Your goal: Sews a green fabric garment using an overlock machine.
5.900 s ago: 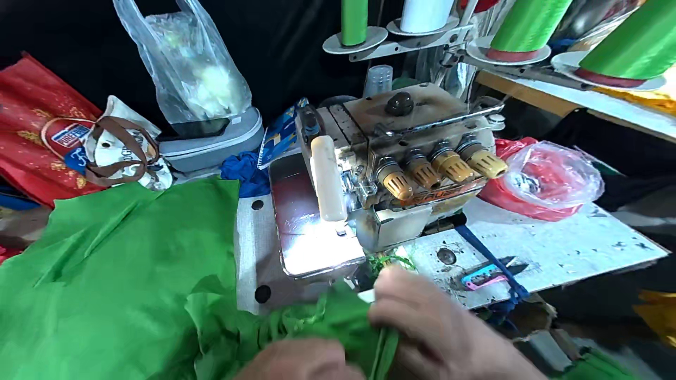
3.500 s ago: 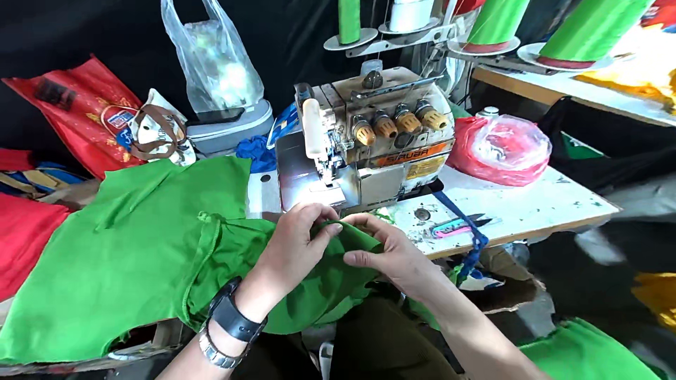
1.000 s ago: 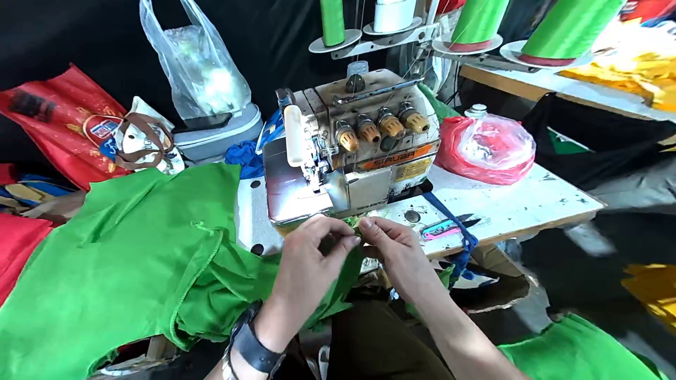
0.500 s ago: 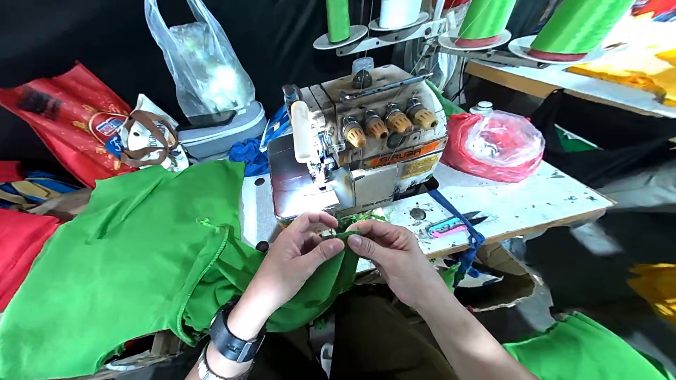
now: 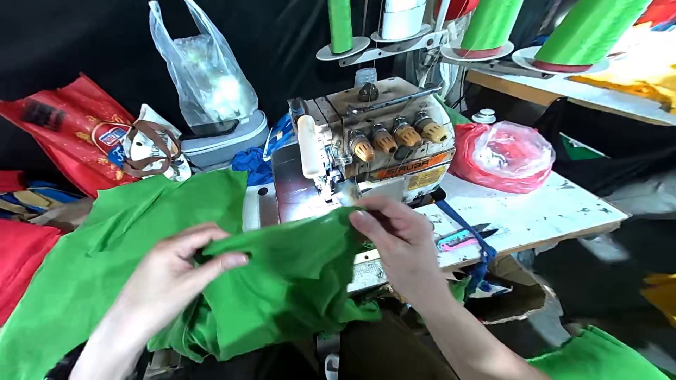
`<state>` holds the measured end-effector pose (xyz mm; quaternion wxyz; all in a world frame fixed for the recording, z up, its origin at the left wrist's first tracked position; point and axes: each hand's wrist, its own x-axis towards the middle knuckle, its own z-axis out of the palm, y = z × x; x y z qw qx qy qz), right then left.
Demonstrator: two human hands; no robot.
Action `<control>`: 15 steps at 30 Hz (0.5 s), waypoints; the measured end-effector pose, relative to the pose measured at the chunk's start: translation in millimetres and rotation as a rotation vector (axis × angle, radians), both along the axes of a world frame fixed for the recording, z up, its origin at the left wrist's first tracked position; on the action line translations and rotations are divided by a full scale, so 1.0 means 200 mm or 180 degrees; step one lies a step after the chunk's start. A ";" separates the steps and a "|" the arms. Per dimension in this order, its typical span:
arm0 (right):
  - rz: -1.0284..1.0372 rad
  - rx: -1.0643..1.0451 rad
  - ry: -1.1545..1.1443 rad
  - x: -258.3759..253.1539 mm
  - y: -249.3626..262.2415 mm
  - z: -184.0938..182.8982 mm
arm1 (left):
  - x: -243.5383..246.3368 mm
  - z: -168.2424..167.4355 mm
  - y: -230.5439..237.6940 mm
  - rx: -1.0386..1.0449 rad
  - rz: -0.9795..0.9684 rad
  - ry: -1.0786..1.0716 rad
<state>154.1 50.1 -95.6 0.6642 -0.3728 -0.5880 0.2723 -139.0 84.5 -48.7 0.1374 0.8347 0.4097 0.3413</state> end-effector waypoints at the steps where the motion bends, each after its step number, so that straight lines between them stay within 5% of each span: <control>1: 0.0068 -0.0282 -0.0022 -0.03 0.04 -0.01 | -0.02 0.01 0.03 0.0302 0.0419 0.0365; 4: 0.0120 -0.0578 -0.0198 -0.09 0.11 -0.02 | 0.08 -0.01 0.10 0.0573 0.0634 0.0757; 9: 0.0162 -0.0381 -0.0200 -0.10 0.11 -0.05 | 0.48 -0.10 0.07 0.0135 -0.0219 -0.0111; 15: 0.0073 -0.0439 -0.0123 -0.07 0.10 -0.05 | 0.52 -0.08 0.11 -0.0094 -0.0389 -0.0269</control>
